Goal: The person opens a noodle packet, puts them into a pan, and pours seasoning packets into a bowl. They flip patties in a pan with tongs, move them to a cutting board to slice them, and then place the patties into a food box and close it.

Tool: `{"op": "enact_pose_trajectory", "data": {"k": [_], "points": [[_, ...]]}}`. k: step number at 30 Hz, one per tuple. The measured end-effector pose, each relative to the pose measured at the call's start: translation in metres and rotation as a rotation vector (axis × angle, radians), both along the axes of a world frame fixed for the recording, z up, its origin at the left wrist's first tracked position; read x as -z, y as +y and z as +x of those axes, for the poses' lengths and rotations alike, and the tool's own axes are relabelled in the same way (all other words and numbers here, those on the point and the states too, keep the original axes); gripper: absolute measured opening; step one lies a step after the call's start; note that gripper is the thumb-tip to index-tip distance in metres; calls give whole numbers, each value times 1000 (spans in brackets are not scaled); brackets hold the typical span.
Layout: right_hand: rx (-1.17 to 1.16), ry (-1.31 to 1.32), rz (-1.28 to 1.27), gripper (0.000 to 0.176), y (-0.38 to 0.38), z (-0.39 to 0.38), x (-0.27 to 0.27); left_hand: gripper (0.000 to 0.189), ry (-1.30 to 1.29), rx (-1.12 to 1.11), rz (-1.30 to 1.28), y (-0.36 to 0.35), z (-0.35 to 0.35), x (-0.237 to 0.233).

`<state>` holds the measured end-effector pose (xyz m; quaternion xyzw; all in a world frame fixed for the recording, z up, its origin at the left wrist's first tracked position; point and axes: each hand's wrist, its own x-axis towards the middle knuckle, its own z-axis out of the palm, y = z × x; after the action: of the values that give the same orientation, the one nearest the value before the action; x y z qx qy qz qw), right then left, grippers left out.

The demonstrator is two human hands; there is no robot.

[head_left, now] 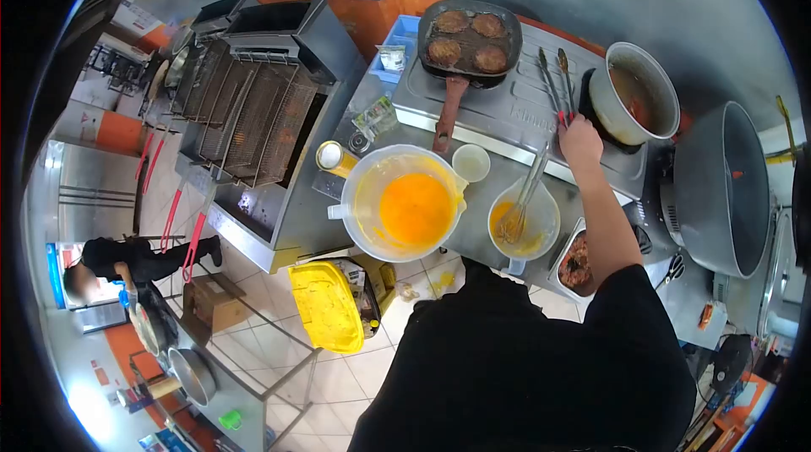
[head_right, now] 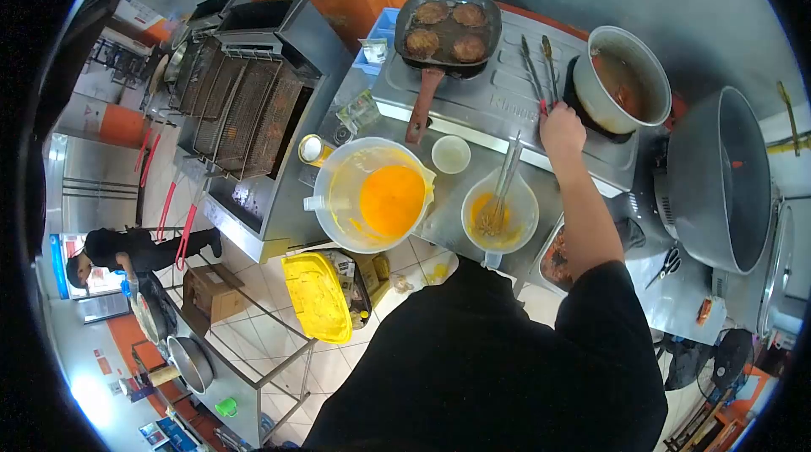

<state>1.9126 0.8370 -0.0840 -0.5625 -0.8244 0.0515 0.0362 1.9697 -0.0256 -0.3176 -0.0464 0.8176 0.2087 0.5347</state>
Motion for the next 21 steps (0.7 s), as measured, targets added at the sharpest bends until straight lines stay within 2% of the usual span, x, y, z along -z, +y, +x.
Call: {"op": "enact_pose_trajectory", "data": {"k": [4, 7, 9, 10, 11, 12, 13, 15, 16, 18, 21], "points": [[2, 117, -39, 40, -6, 19, -14, 24, 23, -76, 2, 11, 25, 4], [-29, 72, -22, 38, -30, 37, -77, 23, 34, -179, 45, 13, 20, 26], [-66, 54, 31, 35, -44, 41, -136, 22, 0, -368, 128, 29, 8, 35], [-82, 37, 37, 35, -42, 39, -157, 20, 9, -396, 126, 54, -5, 8], [-202, 108, 148, 34, -38, 35, -176, 19, 18, -425, 124, 81, -19, -20], [-322, 182, 255, 33, -34, 29, -187, 19, 9, -516, 96, 94, -27, -7], [-336, 173, 261, 33, -27, 18, -192, 21, 3, -606, 70, 106, -35, 2], [-521, -18, 311, 33, -8, -11, -204, 20, 10, -580, 58, 135, -48, -6], [-531, -18, 326, 33, 4, -25, -202, 20, 7, -580, 66, 144, -52, -5], [-688, -182, 380, 29, 23, -50, -178, 24, 25, -582, 24, 162, -56, -5], [-703, -313, 342, 24, 34, -72, -162, 27, 126, -514, 73, 170, -46, -2]]}}
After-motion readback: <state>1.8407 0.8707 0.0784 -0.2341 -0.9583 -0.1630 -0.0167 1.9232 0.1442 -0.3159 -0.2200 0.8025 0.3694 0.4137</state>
